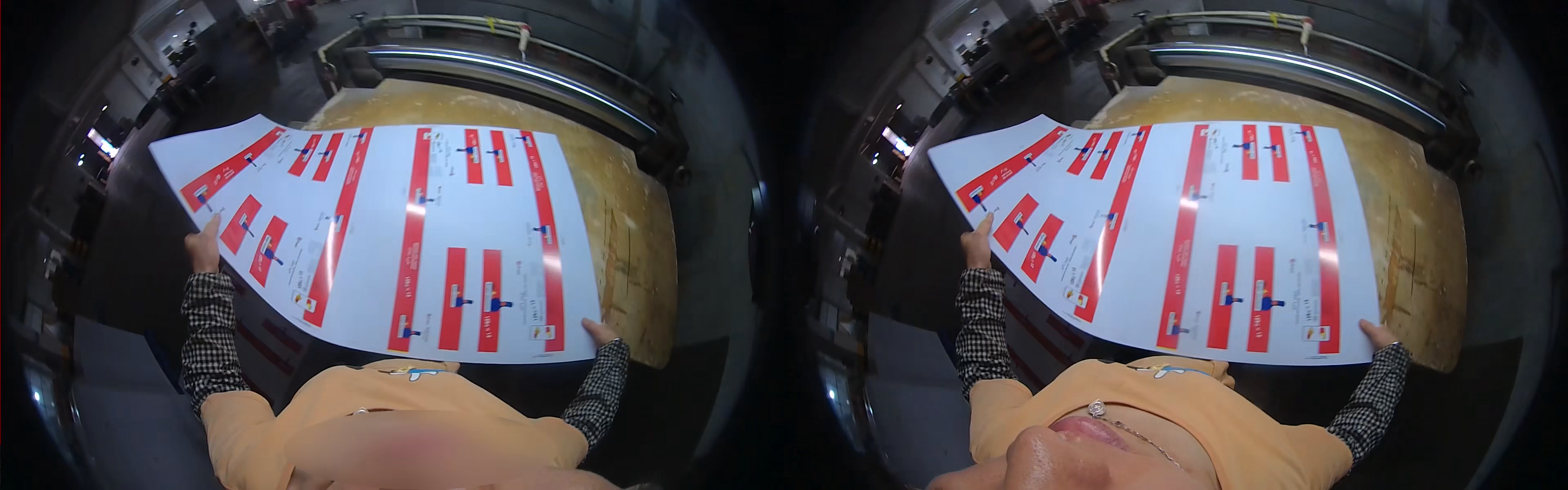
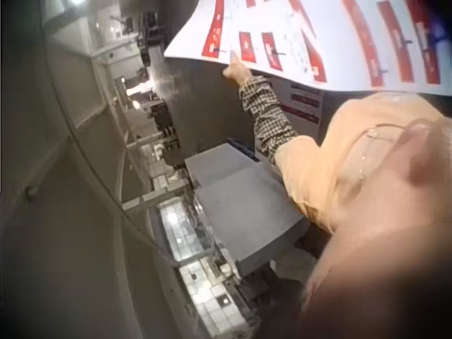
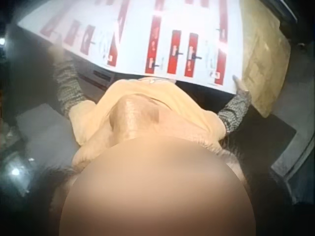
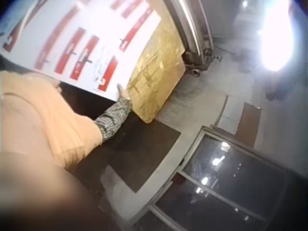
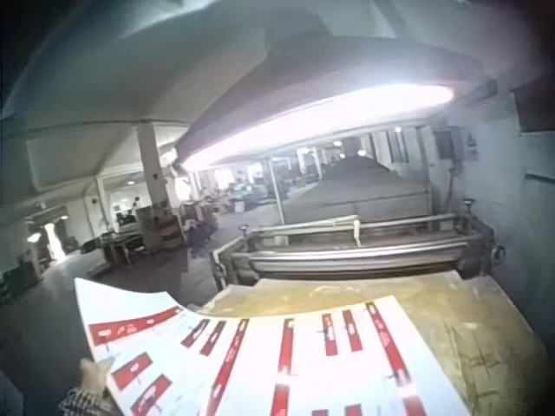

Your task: Manually loading large printed paper sheets onto the feed table of an industrial machine.

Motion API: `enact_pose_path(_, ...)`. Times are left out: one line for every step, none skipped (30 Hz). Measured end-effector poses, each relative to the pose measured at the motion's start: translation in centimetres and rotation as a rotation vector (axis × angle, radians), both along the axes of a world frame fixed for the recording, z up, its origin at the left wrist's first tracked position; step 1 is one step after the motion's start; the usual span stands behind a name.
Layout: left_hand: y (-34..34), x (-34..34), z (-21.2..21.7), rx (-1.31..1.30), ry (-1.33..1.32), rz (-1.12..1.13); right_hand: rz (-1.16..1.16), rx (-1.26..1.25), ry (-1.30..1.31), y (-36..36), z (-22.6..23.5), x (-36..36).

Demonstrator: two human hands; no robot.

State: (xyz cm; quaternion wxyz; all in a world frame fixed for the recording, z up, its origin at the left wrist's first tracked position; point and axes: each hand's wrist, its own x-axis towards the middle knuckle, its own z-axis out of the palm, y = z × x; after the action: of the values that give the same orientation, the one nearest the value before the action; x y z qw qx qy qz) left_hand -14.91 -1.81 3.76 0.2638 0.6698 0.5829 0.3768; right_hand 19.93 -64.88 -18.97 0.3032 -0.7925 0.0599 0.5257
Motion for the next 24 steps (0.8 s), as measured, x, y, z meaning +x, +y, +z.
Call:
enact_pose_path(2.3,0.0,-1.9,-0.013,-0.027,-0.023,-0.121,-0.083,-0.035,0.7,0.3,0.5)
enact_pose_path(3.1,-0.7,-4.7,-0.120,-0.149,-0.007,-0.235,-0.174,-0.064,0.6,0.4,0.8)
enact_pose_path(4.9,-2.3,-5.2,-0.195,-0.261,0.025,-0.232,-0.164,-0.074,3.1,1.1,0.8)
enact_pose_path(8.1,-3.6,-7.0,-0.213,-0.364,0.021,-0.178,-0.350,-0.111,6.0,2.3,1.4)
enact_pose_path(10.0,-4.9,-8.9,-0.287,-0.423,0.014,-0.123,-0.557,-0.145,7.9,4.0,1.3)
enact_pose_path(11.5,-6.4,-10.1,-0.344,-0.419,0.057,-0.064,-0.697,-0.219,10.4,6.3,0.5)
enact_pose_path(13.0,-7.5,-11.5,-0.400,-0.417,0.100,-0.055,-0.695,-0.234,10.9,6.0,1.0)
enact_pose_path(14.7,-9.1,-13.8,-0.402,-0.433,0.116,-0.086,-0.791,-0.324,10.2,5.0,1.8)
enact_pose_path(16.2,-10.1,-16.7,-0.529,-0.541,0.128,-0.121,-0.882,-0.426,9.9,4.3,3.6)
enact_pose_path(16.7,-11.2,-19.1,-0.657,-0.636,0.139,-0.107,-0.884,-0.440,10.2,3.7,4.4)
enact_pose_path(16.1,-11.4,-20.7,-0.639,-0.756,0.038,-0.130,-0.890,-0.456,10.6,2.9,4.4)
enact_pose_path(16.4,-11.4,-21.0,-0.643,-0.761,0.075,-0.154,-0.893,-0.473,11.1,2.6,4.5)
enact_pose_path(16.8,-11.4,-21.1,-0.645,-0.764,0.112,-0.178,-0.895,-0.487,11.6,2.3,4.7)
enact_pose_path(16.8,-11.1,-20.4,-0.727,-0.789,0.129,-0.195,-0.904,-0.501,11.7,2.5,5.1)
enact_pose_path(16.9,-10.7,-19.7,-0.808,-0.813,0.148,-0.212,-0.912,-0.513,11.7,2.7,5.5)
enact_pose_path(16.7,-10.1,-19.2,-0.836,-0.811,0.189,-0.229,-0.921,-0.524,11.8,2.8,5.9)
enact_pose_path(17.3,-10.0,-19.2,-0.834,-0.809,0.193,-0.255,-0.920,-0.537,12.1,3.0,6.2)
enact_pose_path(17.9,-10.2,-19.7,-0.823,-0.818,0.220,-0.219,-0.919,-0.533,12.8,3.1,6.6)
enact_pose_path(18.6,-10.5,-20.1,-0.813,-0.827,0.245,-0.210,-0.919,-0.532,13.8,3.4,6.9)
enact_pose_path(18.5,-9.3,-19.5,-0.849,-0.793,0.297,-0.223,-0.929,-0.551,14.8,3.9,7.5)
enact_pose_path(18.9,-9.1,-20.3,-0.856,-0.803,0.299,-0.238,-0.940,-0.572,15.8,4.5,8.1)
enact_pose_path(19.4,-9.5,-21.5,-0.871,-0.888,0.231,-0.240,-0.945,-0.585,16.7,5.3,8.5)
enact_pose_path(19.8,-9.7,-22.4,-0.878,-0.974,0.162,-0.227,-0.955,-0.588,17.8,5.8,8.7)
enact_pose_path(19.3,-8.6,-22.2,-0.845,-0.951,0.228,-0.220,-0.975,-0.589,18.4,6.7,8.6)
